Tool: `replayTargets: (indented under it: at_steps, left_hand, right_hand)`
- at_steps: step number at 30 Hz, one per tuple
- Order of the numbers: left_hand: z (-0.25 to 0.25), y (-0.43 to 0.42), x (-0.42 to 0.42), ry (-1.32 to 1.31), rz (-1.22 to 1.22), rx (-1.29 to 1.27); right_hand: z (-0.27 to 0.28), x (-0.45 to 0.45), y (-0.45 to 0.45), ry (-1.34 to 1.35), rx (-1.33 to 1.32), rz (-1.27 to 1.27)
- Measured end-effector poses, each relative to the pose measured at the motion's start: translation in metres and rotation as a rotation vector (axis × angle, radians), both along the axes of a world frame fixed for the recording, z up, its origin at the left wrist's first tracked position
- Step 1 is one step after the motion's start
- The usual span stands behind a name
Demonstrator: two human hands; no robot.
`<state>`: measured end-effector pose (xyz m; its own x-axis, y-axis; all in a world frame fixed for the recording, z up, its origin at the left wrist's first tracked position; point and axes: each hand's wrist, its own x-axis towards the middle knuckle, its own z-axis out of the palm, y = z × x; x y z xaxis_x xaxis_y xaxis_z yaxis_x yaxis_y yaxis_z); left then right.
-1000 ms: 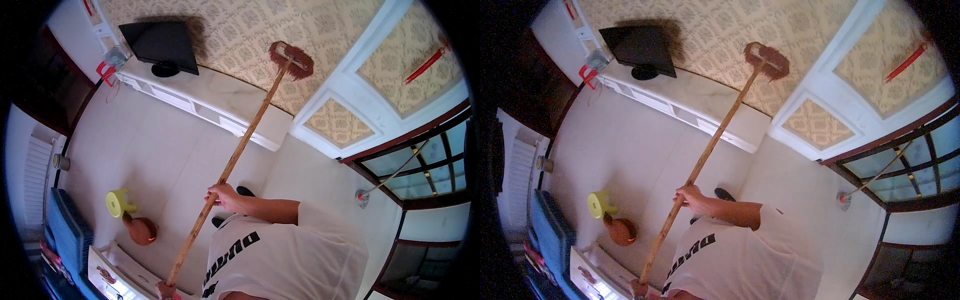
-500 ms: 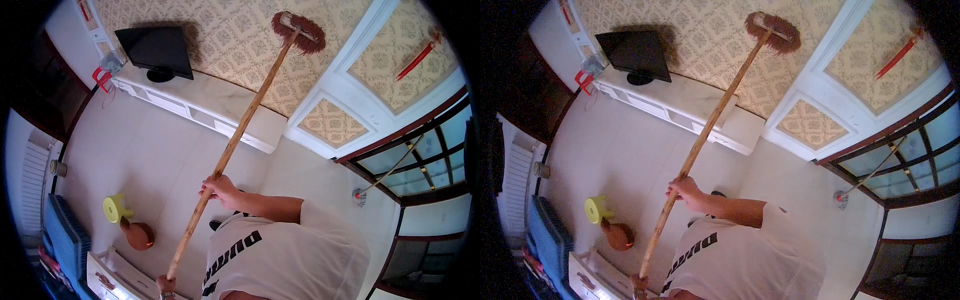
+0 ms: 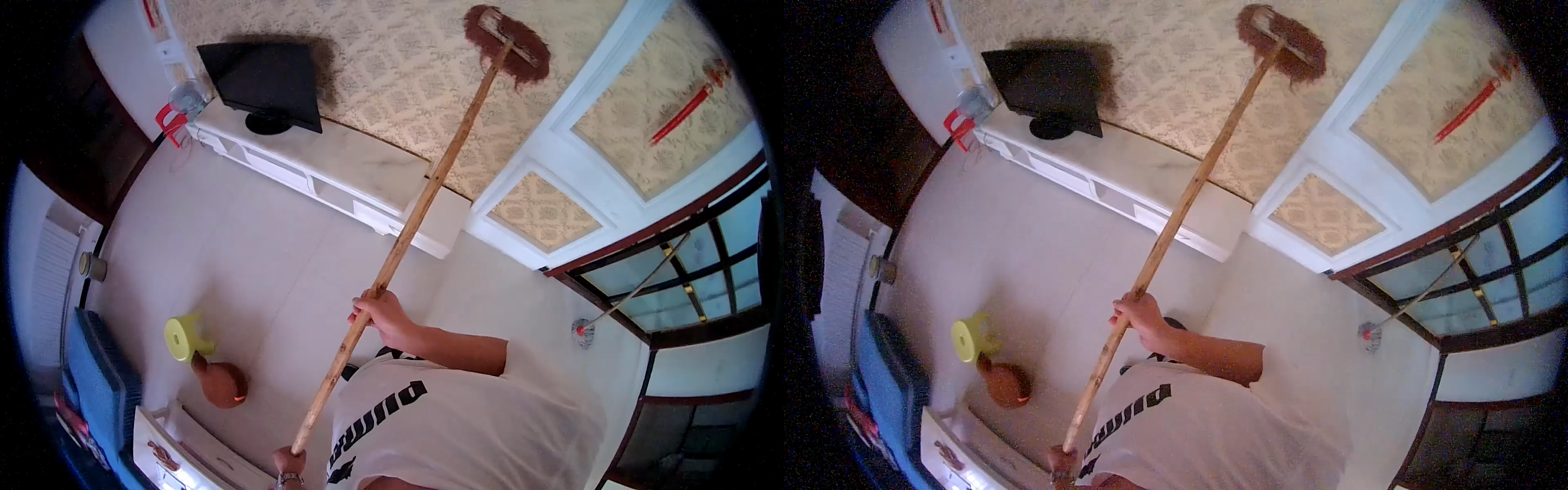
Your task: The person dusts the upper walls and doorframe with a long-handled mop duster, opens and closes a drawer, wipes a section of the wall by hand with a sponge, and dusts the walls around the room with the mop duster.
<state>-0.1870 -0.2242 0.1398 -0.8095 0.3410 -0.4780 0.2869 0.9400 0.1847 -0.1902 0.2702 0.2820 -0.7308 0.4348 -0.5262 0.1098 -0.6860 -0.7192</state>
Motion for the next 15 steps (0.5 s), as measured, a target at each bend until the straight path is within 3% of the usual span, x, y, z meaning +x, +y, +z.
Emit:
replayTargets:
  at_steps: [2,4,8,10,11,13,15]
  left_hand:
    - [-0.007,-0.003,-0.003,0.054,-0.008,0.063]
    - [-0.021,-0.019,-0.005,-0.051,-0.004,-0.03]
    - [-0.023,-0.03,-0.012,-0.202,-0.027,0.071]
    - [-0.082,-0.062,-0.018,-0.595,0.252,0.114]
    - [-0.072,-0.052,-0.013,-0.601,0.258,0.116]
    - [-0.034,0.003,-0.012,-0.032,-0.013,0.029]
    - [-0.023,0.033,-0.025,-0.062,0.008,0.065]
  right_hand:
    - [0.001,0.002,-0.001,-0.035,0.008,0.02]
    - [0.004,0.002,-0.004,-0.072,0.019,0.049]
    - [0.006,0.005,-0.011,-0.123,-0.021,0.014]
    - [0.004,0.007,-0.012,-0.135,0.017,-0.015]
    - [0.006,0.008,-0.011,-0.141,0.019,-0.009]
    - [0.016,0.005,-0.005,-0.038,0.028,-0.112]
    - [0.036,0.003,0.004,0.056,0.079,-0.117]
